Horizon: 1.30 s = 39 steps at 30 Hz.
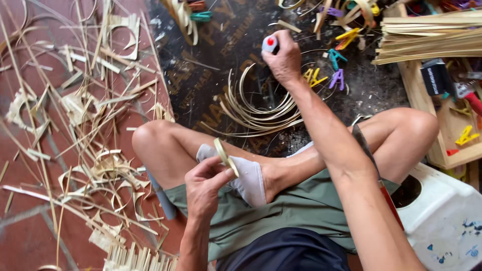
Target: The person forms thin bamboo strips into circular rings by bending them, applying glue to the overlapping ends, and securing them with small plastic clips. The person repeats this process multiple times, placing each completed ring onto a nearby stack.
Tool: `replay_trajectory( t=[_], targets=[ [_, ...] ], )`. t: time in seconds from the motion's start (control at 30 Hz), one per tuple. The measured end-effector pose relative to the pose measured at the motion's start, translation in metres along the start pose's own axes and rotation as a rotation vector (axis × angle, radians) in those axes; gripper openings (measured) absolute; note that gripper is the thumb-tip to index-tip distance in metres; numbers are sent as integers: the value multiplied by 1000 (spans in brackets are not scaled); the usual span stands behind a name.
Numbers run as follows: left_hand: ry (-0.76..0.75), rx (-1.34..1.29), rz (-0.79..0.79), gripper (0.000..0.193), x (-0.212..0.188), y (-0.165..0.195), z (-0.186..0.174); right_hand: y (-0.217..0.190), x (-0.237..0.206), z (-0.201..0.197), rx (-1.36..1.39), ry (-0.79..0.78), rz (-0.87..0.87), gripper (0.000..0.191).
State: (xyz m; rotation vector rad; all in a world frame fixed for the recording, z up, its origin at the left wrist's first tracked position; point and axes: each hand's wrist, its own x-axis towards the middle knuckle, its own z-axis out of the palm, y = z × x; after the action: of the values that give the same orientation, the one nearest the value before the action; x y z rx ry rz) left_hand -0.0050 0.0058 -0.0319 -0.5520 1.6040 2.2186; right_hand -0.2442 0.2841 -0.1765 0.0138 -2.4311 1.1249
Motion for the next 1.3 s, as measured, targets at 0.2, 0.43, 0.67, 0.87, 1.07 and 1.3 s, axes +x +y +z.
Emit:
replay_trajectory(
  t=[0.2,0.43,0.67,0.87,1.07,1.3],
  targets=[
    [-6,10,13,33,5,3,12,22,8,-44,-286,-87,-307,40],
    [-43,48,44,30,15,6,21,51,-26,-187,-733,-692,220,32],
    [-118,7,46,34,11,0,34,50,-64,-189,-652,-551,174,33],
    [-116,-5,63,33,-1,-3,29,51,-61,-184,-760,-651,310,26],
    [-135,24,102,32,-9,0,18,67,-66,-191,-809,-464,251,39],
    [-178,64,94,33,-3,-3,0,23,-69,-193,-736,-302,-40,18]
  ],
)
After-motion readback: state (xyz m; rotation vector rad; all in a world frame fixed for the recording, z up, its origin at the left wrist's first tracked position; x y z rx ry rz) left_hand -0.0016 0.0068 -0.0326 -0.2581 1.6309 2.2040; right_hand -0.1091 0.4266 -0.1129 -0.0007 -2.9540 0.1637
